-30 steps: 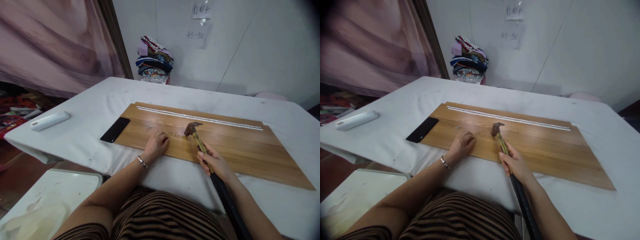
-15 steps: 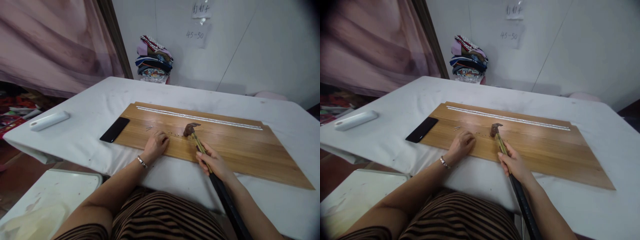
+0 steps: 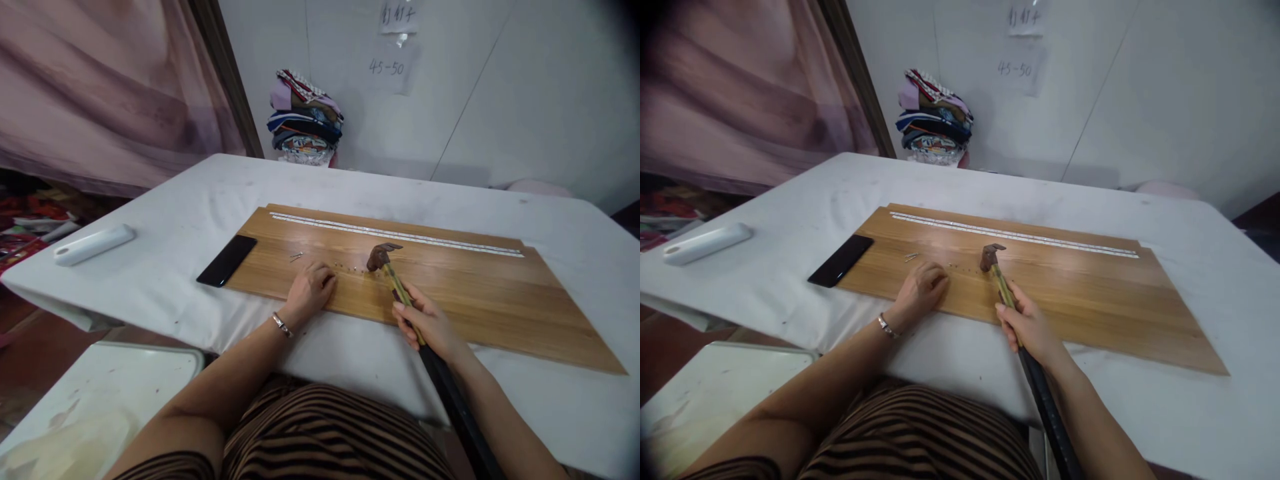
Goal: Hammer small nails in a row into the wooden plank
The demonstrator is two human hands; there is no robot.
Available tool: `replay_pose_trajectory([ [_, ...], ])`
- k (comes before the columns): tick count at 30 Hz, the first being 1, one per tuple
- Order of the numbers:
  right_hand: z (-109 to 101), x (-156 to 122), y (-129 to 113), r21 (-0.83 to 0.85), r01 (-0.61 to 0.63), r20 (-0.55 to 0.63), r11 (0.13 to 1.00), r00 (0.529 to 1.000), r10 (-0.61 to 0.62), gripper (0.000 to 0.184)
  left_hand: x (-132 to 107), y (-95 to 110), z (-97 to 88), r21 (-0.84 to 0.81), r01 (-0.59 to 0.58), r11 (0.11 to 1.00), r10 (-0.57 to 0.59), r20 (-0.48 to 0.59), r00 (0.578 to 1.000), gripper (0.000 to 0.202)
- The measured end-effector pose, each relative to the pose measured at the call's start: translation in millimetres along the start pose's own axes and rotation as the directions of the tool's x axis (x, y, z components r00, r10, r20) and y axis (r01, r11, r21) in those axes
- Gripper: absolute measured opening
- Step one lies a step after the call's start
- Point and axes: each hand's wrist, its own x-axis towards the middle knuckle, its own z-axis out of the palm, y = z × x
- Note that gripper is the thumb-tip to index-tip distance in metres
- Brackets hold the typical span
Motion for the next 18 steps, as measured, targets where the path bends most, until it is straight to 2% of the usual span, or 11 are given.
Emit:
replay_pose_trajectory([
  [18,0.0,-0.8,-0.3,0.002,0.002,-0.01,1.0,1.0,-0.002,0.07,-1.1,-0.6,-0.4,0.007,0.012,1.0,-0.012,0.018,1.0,0.014],
])
